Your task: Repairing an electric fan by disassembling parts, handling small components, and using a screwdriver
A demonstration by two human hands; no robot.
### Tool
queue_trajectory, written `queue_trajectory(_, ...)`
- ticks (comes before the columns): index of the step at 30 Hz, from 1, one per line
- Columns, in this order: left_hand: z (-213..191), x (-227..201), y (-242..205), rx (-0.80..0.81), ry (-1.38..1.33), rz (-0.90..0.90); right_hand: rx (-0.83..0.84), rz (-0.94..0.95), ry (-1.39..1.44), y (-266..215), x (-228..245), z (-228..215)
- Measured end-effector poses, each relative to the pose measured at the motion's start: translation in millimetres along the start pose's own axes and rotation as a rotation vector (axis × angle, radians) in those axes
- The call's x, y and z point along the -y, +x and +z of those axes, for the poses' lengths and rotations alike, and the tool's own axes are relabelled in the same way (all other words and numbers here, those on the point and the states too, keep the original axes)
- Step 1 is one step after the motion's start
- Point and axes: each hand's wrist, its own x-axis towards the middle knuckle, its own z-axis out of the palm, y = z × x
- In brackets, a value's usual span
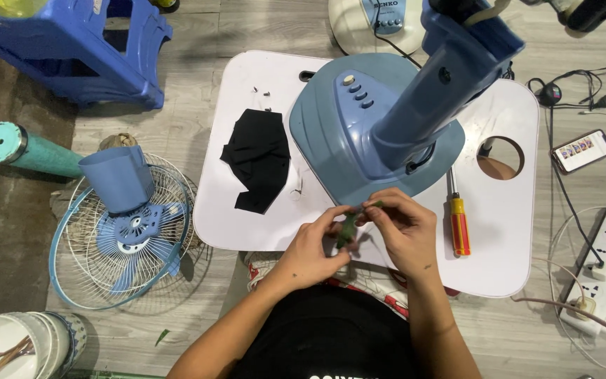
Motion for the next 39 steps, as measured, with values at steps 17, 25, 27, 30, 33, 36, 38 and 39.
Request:
queue_trajectory(17,-21,42,0,0.151,-1.0,-0.009,0.068,-0.098,0.202,-4,-29,-25)
queue_trajectory(25,-45,23,-6,0.077,-0.6,0.039,0.19,-0.122,0.174,-7,-13,-29)
queue_trajectory(27,-52,9,-8,0.047,-0.442,0.101,0.191,-0.152,0.088,-8,-10,-34)
queue_trajectory(30,-60,-13,-8,-0.032,-0.168,0.13,0.116,-0.33,-0.139,-7,-11,-36)
queue_trajectory(33,-62,-15,-9,-0.054,-0.127,0.131,0.089,-0.364,-0.192,-6,-9,-36)
queue_trajectory(36,-61,-11,-9,-0.046,-0.139,0.14,0.105,-0.366,-0.215,-5,-13,-38)
queue_trajectory(38,-63,-14,-9,-0.04,-0.108,0.149,0.123,-0.352,-0.243,-4,-11,-36)
queue_trajectory(39,-63,-15,-9,-0.034,-0.076,0.163,0.141,-0.341,-0.272,-3,-10,-35)
